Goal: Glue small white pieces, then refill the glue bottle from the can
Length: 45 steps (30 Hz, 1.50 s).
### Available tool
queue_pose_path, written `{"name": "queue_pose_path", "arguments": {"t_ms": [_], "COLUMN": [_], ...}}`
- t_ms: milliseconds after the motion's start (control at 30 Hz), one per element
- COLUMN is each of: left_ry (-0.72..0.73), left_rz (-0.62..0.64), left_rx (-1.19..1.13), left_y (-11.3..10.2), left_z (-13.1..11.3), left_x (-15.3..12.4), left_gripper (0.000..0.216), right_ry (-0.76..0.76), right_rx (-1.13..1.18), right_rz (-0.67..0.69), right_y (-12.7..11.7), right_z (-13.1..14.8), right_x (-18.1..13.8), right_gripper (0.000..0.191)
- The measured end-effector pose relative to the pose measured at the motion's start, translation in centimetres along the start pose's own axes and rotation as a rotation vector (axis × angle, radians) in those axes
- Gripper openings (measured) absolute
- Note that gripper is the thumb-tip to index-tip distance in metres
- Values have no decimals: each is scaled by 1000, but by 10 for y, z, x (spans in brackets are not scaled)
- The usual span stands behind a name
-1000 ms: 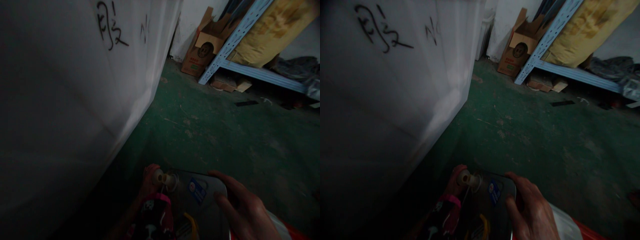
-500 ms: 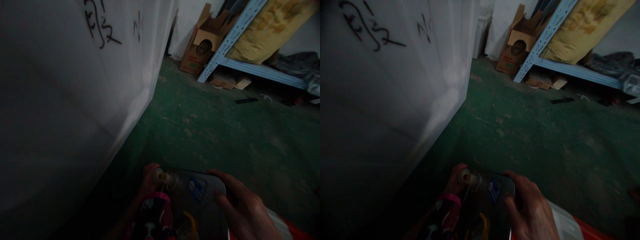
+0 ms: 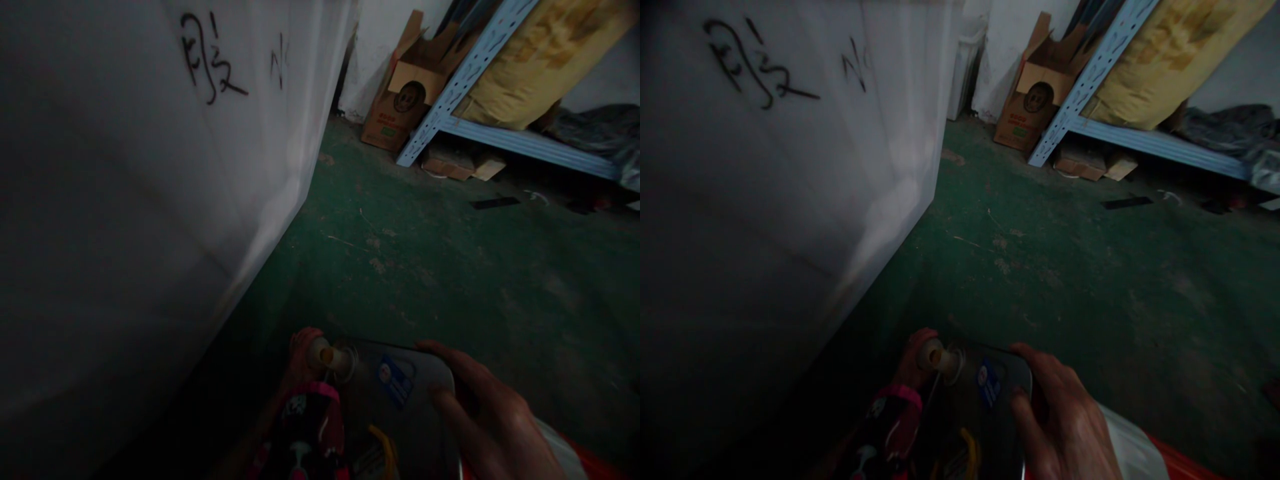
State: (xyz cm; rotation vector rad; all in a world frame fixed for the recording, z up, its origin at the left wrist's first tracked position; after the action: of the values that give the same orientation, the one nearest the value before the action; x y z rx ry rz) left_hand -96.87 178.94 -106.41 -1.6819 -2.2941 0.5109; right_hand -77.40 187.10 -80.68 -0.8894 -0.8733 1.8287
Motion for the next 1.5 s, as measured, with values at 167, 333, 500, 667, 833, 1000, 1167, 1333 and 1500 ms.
{"name": "queue_pose_path", "arguments": {"t_ms": [167,333,500,667,833,1000,1167,1333,1500], "left_ry": [-4,-3,0,-2,0,23,28,27,24], "left_rz": [-27,-42,-32,-42,-40,-6,-1,-7,-6], "left_rx": [3,-8,-10,-3,13,24,40,44,53], "left_y": [0,1,-1,-1,2,5,4,2,4], "left_z": [1,3,2,-1,1,6,6,3,3], "left_x": [-1,-1,0,-2,-3,-3,-1,-1,0], "left_gripper": [52,52,50,48,48,53,51,53,53], "right_ry": [-16,2,-2,5,48,47,9,0,-16], "right_rx": [-26,-31,4,-16,-3,-23,-29,-88,-131], "right_rz": [45,-2,-69,32,39,26,-5,-116,-198], "right_y": [0,1,1,4,4,0,-1,0,2], "right_z": [-4,2,6,-7,-16,-13,-8,9,31], "right_x": [-1,0,0,-2,-3,-3,-2,1,9], "right_gripper": [44,41,42,41,40,40,39,39,45]}}
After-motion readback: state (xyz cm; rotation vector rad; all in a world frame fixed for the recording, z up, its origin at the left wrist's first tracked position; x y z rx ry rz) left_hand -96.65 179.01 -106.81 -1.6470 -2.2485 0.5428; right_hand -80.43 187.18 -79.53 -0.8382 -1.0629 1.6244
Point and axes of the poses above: each hand's wrist, its own x-axis towards the middle knuckle, its own y-axis out of the palm, z = x × y, the point moved 2 cm from there along x, towards the middle knuckle, and after that the axes turned 1 degree about -x, right-handed, at the moved point
